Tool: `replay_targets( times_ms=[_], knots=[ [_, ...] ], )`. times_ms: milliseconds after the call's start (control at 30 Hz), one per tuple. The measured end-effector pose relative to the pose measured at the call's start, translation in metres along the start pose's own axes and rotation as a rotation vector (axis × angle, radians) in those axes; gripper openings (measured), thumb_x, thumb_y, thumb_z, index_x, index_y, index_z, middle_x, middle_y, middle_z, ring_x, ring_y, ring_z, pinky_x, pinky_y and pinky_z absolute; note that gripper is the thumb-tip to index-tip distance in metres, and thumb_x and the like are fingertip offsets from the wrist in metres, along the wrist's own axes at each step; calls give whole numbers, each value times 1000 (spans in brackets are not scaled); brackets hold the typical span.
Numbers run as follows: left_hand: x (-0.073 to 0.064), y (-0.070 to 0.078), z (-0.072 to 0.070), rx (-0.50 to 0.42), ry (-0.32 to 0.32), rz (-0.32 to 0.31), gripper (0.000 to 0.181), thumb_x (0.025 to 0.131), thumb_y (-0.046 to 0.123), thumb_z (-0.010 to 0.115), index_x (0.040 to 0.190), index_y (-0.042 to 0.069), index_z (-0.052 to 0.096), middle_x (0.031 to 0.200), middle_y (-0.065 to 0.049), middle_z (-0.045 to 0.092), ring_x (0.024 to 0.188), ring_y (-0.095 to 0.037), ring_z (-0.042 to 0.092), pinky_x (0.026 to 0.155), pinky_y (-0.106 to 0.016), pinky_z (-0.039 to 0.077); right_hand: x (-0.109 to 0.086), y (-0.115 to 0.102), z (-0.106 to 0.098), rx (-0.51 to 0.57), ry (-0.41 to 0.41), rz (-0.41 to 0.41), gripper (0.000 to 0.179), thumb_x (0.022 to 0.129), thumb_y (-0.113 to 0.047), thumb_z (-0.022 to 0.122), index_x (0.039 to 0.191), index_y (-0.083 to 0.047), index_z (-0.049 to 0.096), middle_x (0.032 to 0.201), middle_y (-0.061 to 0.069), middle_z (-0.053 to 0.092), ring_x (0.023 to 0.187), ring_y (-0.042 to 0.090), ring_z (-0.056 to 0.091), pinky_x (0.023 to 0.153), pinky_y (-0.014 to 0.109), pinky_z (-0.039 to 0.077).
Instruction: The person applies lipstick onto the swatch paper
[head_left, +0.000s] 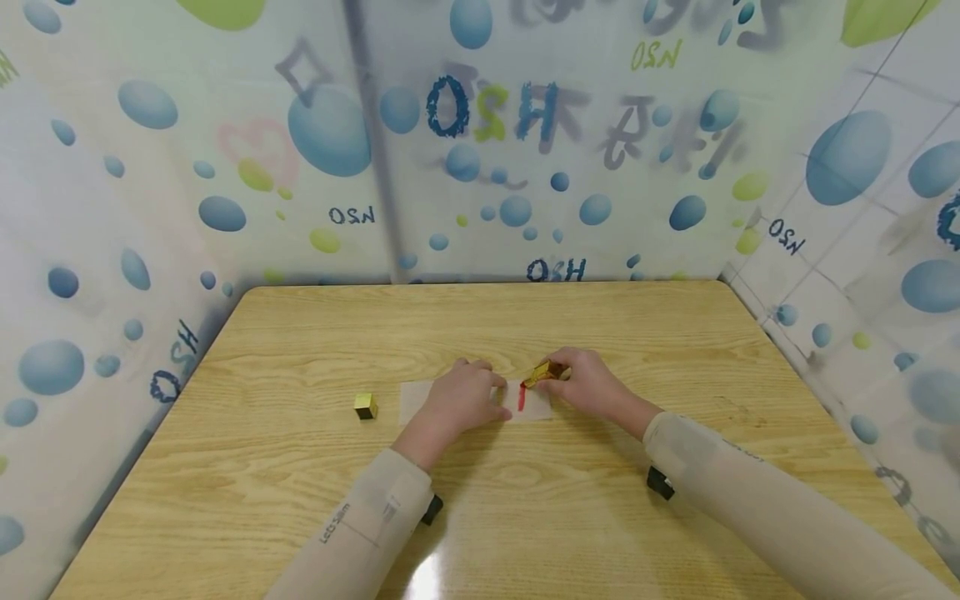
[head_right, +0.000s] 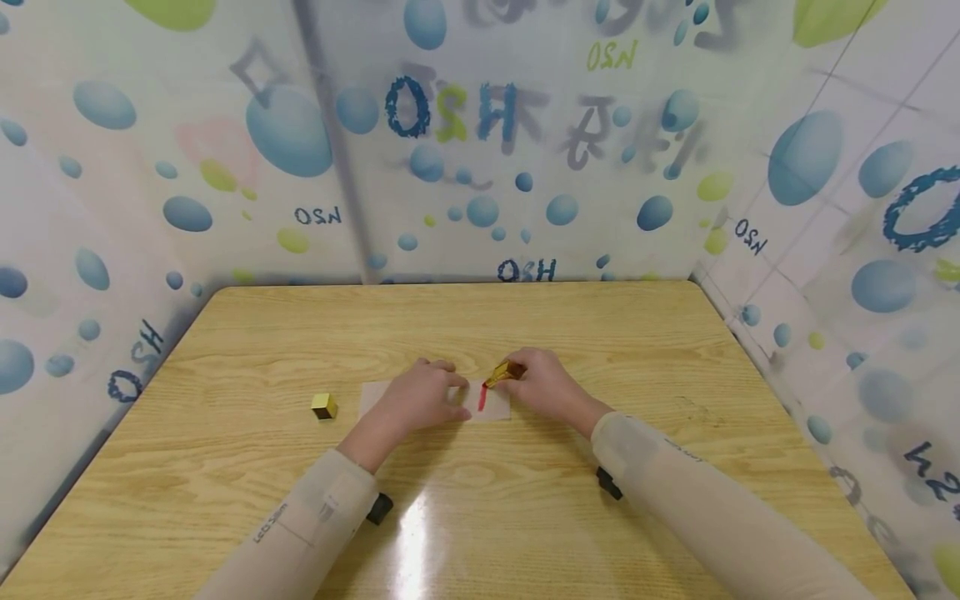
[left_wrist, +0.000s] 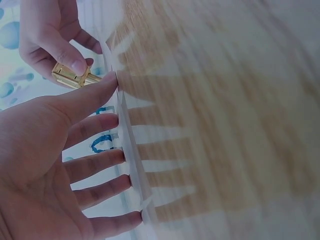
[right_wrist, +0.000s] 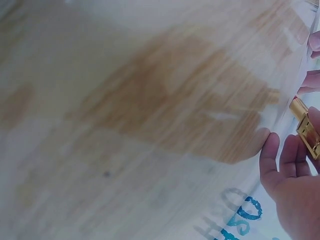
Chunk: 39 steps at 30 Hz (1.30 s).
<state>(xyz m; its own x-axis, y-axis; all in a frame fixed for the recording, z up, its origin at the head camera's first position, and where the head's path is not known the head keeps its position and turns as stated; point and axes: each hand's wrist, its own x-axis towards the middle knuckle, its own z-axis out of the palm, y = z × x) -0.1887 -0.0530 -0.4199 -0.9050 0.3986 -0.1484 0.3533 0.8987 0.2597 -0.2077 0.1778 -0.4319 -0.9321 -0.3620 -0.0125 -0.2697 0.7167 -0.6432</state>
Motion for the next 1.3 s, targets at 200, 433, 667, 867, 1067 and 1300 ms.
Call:
replay_targets(
  times_ms=[200,433,667,867,1067,1300],
  knots=[
    [-1,1,-1,0,2,-1,49,92,46,83,136,26,75,155,-9,60,141,-40,53,107,-53,56,1,1,0,-6,15,-9,23,100,-19,77,119,-7,77,111,9,73,102,20,67,93,44,61],
    [0,1,0,-1,1,-8,50,93,47,83,137,26,74,156,-8,59,143,-40,52,108,-53,55,-1,0,-1,10,21,-15,24,98,-18,79,119,-6,78,112,10,74,104,23,68,95,45,62],
    [0,3,-1,-1,-2,-10,49,93,46,82,137,26,74,157,-8,59,144,-41,51,110,-54,55,-1,4,-2,61,48,29,23,98,-23,79,118,-9,78,112,8,75,110,26,69,94,46,60],
    [0,3,-2,-12,-10,-17,49,93,44,83,137,25,74,158,-9,58,144,-40,51,111,-54,54,1,4,-9,119,122,86,38,100,-28,77,132,-7,72,116,12,75,118,32,68,91,44,57],
    [2,2,-2,-16,-14,-18,48,93,44,83,136,24,74,158,-10,58,144,-40,51,110,-55,54,0,1,-16,187,175,101,38,101,-28,75,133,-9,70,115,13,72,118,33,67,78,34,54],
    [4,-5,0,-49,-32,-11,58,94,50,80,143,22,69,161,-11,55,150,-44,47,118,-58,47,-1,-1,-20,240,177,118,31,100,-24,76,128,-10,70,115,13,70,110,30,65,75,33,52]
  ],
)
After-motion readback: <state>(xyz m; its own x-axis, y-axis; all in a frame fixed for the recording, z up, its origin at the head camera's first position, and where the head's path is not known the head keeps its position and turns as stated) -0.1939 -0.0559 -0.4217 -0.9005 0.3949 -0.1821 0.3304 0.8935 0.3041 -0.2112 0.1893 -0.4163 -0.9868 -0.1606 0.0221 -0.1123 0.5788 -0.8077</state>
